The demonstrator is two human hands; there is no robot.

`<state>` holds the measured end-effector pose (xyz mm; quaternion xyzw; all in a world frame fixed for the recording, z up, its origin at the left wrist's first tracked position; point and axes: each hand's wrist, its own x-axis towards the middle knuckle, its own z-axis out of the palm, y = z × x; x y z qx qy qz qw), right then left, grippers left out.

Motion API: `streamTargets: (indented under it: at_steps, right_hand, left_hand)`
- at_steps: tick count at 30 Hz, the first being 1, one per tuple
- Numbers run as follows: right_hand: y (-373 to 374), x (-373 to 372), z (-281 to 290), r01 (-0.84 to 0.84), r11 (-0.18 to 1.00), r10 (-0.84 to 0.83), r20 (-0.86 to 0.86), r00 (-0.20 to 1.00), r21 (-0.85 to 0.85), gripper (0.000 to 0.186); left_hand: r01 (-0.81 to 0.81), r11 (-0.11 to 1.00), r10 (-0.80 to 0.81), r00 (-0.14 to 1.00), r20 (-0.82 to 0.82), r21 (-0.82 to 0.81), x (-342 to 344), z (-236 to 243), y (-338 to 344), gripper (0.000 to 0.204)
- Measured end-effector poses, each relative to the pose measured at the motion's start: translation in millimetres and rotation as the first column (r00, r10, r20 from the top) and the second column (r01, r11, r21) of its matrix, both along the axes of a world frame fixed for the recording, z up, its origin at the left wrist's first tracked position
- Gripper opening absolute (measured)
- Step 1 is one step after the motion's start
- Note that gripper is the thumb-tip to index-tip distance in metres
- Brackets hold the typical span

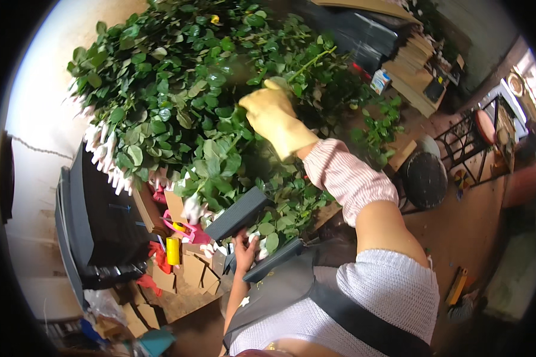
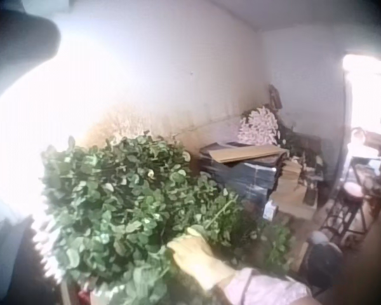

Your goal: The person arranges white flowers and green leaves into a black rectangular container. They repeatedly place stems into the container, adjust the arrangement, and add more foliage to fill the space.

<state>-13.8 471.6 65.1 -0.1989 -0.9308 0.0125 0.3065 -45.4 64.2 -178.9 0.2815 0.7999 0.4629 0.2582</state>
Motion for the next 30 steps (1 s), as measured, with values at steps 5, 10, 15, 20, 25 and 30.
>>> streamTargets:
  at_steps: [5, 10, 15, 20, 25, 30]
  right_hand:
    - [17.8, 15.8, -17.1, -0.012, 0.997, 0.055, 0.546, 0.836, -0.081, 0.037]
    - [-14.9, 10.7, 5.1, -0.214, 0.97, 0.225, 0.09, 0.97, -0.115, 0.027]
    - [-35.7, 24.3, -67.7, -0.218, 0.973, 0.132, 0.591, 0.796, 0.076, 0.023]
    - [-59.3, 13.2, -19.5, -0.154, 0.985, 0.162, -0.106, 0.981, 0.079, 0.019]
    - [-34.8, -8.2, 17.6, 0.065, 0.986, 0.038, 0.596, 0.802, -0.151, 0.025]
    - [-14.9, -19.4, 63.6, -0.121, 0.937, 0.113, 0.043, 0.993, 0.328, 0.022]
  left_hand:
    - [0.0, 0.999, 0.004, 0.995, 0.104, -0.036, 5.3, 34.8, 13.9, 0.059]
    - [-0.065, 0.997, 0.065, 0.998, 0.021, 0.044, -3.9, -43.2, -15.2, 0.074]
    - [-0.08, 0.993, 0.057, 0.969, 0.241, 0.089, -1.4, -22.0, 4.9, 0.07]
    - [-0.103, 0.988, 0.087, 0.987, 0.137, 0.119, -2.5, -30.6, -4.8, 0.065]
    - [-0.01, 0.998, 0.007, 0.998, -0.06, -0.061, -2.5, -10.2, -5.8, 0.058]
    - [-0.036, 0.999, 0.037, 0.999, -0.04, 0.008, -0.3, -6.6, 4.0, 0.055]
